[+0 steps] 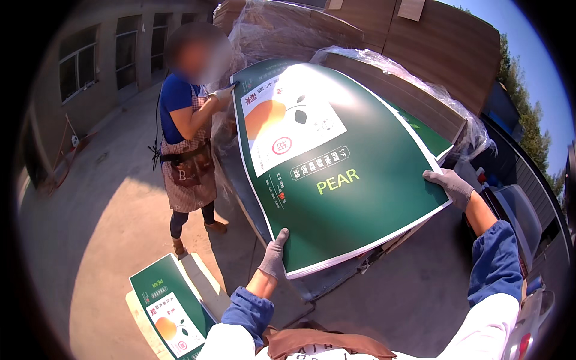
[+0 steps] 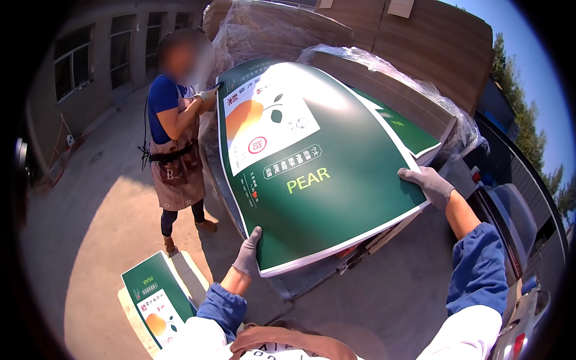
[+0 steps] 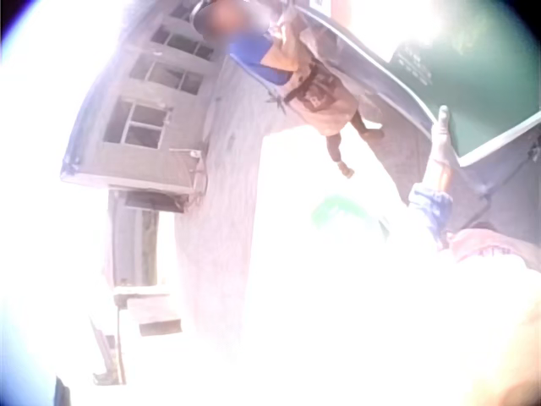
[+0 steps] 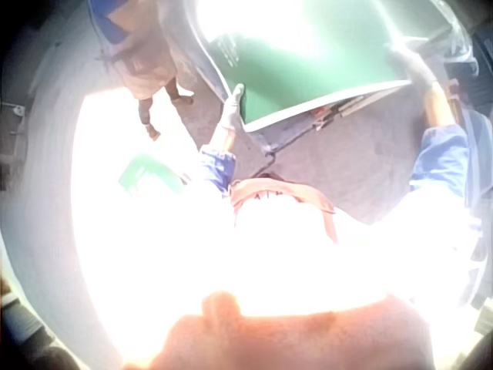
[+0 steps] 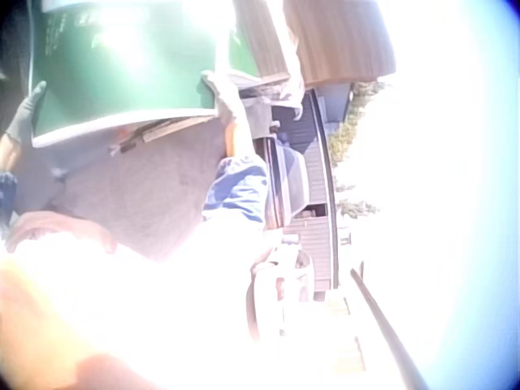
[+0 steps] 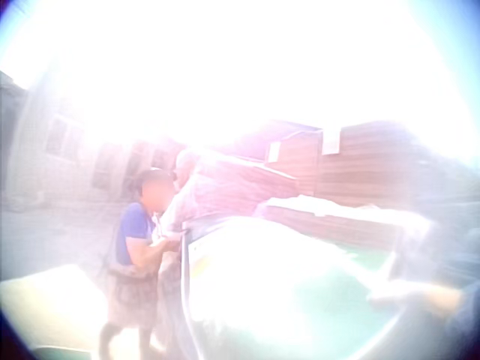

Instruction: The person unwraps a large plastic-wrapped pallet of flat boards from the back of a truck. They remove a red board, put on gloves, and then proceed to take individual printed boards off the stack one by one, placing them on the ground.

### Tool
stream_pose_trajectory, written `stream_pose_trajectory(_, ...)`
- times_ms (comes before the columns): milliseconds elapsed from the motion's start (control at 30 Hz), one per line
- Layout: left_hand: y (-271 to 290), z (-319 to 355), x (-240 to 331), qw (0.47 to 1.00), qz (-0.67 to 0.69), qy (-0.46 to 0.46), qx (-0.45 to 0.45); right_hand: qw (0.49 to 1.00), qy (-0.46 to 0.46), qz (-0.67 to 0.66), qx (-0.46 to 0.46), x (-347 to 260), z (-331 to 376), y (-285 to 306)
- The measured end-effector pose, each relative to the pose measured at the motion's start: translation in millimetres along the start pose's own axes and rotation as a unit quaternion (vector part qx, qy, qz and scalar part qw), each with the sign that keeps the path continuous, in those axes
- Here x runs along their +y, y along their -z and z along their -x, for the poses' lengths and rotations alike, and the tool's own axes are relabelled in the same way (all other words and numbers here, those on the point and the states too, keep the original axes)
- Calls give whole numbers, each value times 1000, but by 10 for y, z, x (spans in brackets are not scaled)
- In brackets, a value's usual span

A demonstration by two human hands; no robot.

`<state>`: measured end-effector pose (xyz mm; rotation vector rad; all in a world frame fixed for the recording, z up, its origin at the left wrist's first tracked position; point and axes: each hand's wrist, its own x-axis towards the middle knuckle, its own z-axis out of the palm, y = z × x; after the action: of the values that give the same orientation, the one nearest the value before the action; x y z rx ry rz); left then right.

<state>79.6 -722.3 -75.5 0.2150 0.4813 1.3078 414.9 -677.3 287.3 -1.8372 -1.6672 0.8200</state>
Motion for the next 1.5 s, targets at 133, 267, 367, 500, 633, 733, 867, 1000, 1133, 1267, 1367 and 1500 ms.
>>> stream_pose_trajectory(133,54,52,-25,1000,24,-17,-3,999,16,-18,-21,-30,-55,-31)
stream_pose_trajectory(267,677,561,-349,999,33,1,27,998,-3,-22,-58,310,271,-525)
stream_pose_trajectory(367,579,198,-608,997,46,47,50,995,-67,2,-69,291,-143,-381)
stream_pose_trajectory(500,-323,-718,-490,987,88,26,135,980,-103,15,-169,148,-2153,165)
stream_pose_trajectory(633,-1432,593,-233,930,57,78,354,916,-224,145,-300,-227,-2327,306)
stream_pose_trajectory(733,-2814,744,767,927,90,145,334,900,-298,84,-309,-1262,-2418,1111)
stream_pose_trajectory(867,-3517,878,1096,900,163,144,378,890,-290,121,-331,-1278,-2612,1456)
stream_pose_trajectory(1000,-3649,708,1107,922,120,124,348,903,-270,96,-321,-1314,-2893,1773)
stream_pose_trajectory(1133,-3810,509,894,923,120,104,351,884,-255,179,-348,-1214,-3363,2118)
stream_pose_trajectory(1267,-4217,198,1254,892,115,149,412,867,-249,154,-403,-1341,-3879,2317)
stream_pose_trajectory(1367,-4541,-16,1618,880,97,169,434,844,-387,96,-358,-2008,-4026,2169)
stream_pose_trajectory(1500,-4541,-110,1944,878,124,191,421,848,-374,74,-368,-1999,-4197,2004)
